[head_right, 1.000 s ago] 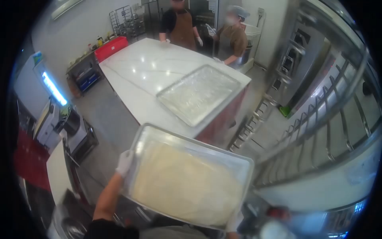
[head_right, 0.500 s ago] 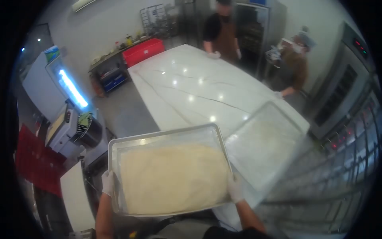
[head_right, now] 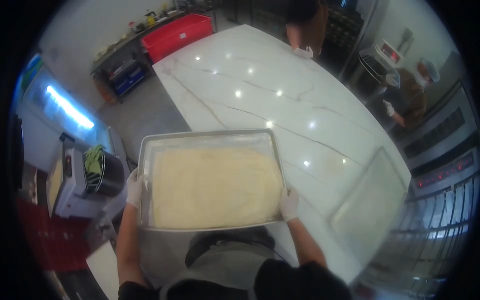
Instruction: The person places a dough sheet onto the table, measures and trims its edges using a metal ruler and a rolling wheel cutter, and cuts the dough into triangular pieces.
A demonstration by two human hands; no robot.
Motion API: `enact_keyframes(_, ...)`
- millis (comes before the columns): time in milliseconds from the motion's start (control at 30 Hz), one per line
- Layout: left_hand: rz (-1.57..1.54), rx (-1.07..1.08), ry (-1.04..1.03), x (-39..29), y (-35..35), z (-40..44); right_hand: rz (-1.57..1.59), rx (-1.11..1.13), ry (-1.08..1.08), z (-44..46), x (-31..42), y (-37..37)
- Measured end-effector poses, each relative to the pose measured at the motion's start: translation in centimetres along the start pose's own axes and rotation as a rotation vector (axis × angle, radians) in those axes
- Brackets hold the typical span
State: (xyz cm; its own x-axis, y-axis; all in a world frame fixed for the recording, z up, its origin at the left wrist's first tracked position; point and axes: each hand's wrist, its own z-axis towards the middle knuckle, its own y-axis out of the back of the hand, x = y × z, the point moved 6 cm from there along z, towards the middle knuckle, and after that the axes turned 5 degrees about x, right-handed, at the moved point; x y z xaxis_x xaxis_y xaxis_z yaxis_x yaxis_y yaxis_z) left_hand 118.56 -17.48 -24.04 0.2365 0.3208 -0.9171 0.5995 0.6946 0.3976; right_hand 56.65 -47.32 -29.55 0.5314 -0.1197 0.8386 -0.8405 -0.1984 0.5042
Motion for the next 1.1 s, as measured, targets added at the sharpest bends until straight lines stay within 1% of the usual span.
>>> enact_keyframes(67, 0.024, 0.075, -0.042, -1.2, -2.4, 10.0, -0.06, -0.106, -0.021, 2.2, 2.8, -2.4)
enact_keyframes(100, 0.03, 0.11, -0.04, -3.2, -3.8, 13.5, -0.061, -0.125, -0.052, 2.8, 3.6, -3.4)
enact_keyframes(167, 0.075, 0.2, 0.039, -7.8, -7.2, 19.4, 0.006, -0.239, -0.079, 3.6, 4.6, -4.9)
enact_keyframes(200, 0.113, 0.221, -0.06, -7.2, -9.0, 23.7, 0.035, -0.287, -0.089, 4.2, 4.7, -5.5)
enact_keyframes(233, 0.15, 0.242, -0.153, -6.1, -10.6, 27.6, 0.028, -0.289, -0.118, 5.0, 5.1, -6.7)
enact_keyframes(300, 0.146, 0.307, -0.05, -6.9, -14.4, 33.5, 0.05, -0.341, -0.077, 7.3, 6.8, -8.8)
enact_keyframes(333, 0.156, 0.338, -0.032, -5.5, -16.1, 36.5, 0.061, -0.376, -0.053, 8.8, 7.6, -9.5)
enact_keyframes(367, 0.109, 0.342, -0.088, -4.6, -17.8, 40.6, 0.059, -0.392, -0.068, 11.1, 8.1, -10.2)
enact_keyframes(400, 0.074, 0.358, -0.139, -5.0, -19.1, 43.4, -0.004, -0.384, -0.055, 12.4, 9.0, -11.4)
enact_keyframes(433, 0.093, 0.403, -0.139, -5.3, -20.0, 45.2, -0.061, -0.379, -0.055, 12.2, 9.4, -12.4)
enact_keyframes(467, 0.169, 0.4, -0.068, -6.8, -20.6, 47.7, -0.059, -0.399, -0.093, 13.0, 10.7, -13.6)
enact_keyframes(533, 0.308, 0.373, 0.071, -8.6, -21.7, 51.2, -0.224, -0.328, -0.155, 14.8, 14.0, -15.8)
enact_keyframes(567, 0.31, 0.399, 0.062, -8.3, -22.5, 54.5, -0.224, -0.347, -0.175, 15.8, 15.7, -17.0)
enact_keyframes(633, 0.112, 0.417, 0.092, -5.9, -22.5, 62.0, -0.21, -0.232, -0.236, 16.9, 17.8, -20.1)
enact_keyframes(667, 0.121, 0.447, 0.082, -5.3, -22.9, 64.5, -0.203, -0.252, -0.259, 16.8, 18.7, -21.2)
enact_keyframes(733, 0.082, 0.512, 0.062, -4.1, -23.6, 68.9, -0.213, -0.197, -0.29, 17.3, 20.6, -23.8)
enact_keyframes(800, 0.165, 0.489, -0.178, -1.8, -23.4, 73.3, -0.231, -0.166, -0.311, 17.9, 21.0, -27.1)
enact_keyframes(833, 0.125, 0.472, -0.157, -0.7, -23.6, 74.9, -0.26, -0.161, -0.315, 18.2, 20.6, -29.0)
enact_keyframes(867, 0.085, 0.455, -0.138, 0.3, -23.7, 76.2, -0.275, -0.199, -0.308, 18.2, 21.9, -30.0)
enact_keyframes(900, 0.156, 0.391, -0.222, -3.1, -23.1, 73.6, -0.293, -0.216, -0.301, 18.2, 23.3, -30.7)
enact_keyframes(933, 0.293, 0.37, -0.324, -5.2, -22.5, 71.8, -0.291, -0.185, -0.276, 17.9, 23.7, -31.6)
enact_keyframes(967, 0.556, 0.305, -0.47, -8.9, -22.5, 68.2, -0.286, -0.15, -0.243, 17.9, 23.9, -32.4)
enact_keyframes(1033, 0.669, 0.298, -0.797, -10.0, -22.9, 63.2, -0.228, -0.058, -0.292, 18.3, 25.5, -32.4)
enact_keyframes(1100, 0.722, 0.431, -0.65, -13.7, -23.4, 56.7, -0.222, -0.134, -0.251, 18.6, 26.5, -31.3)
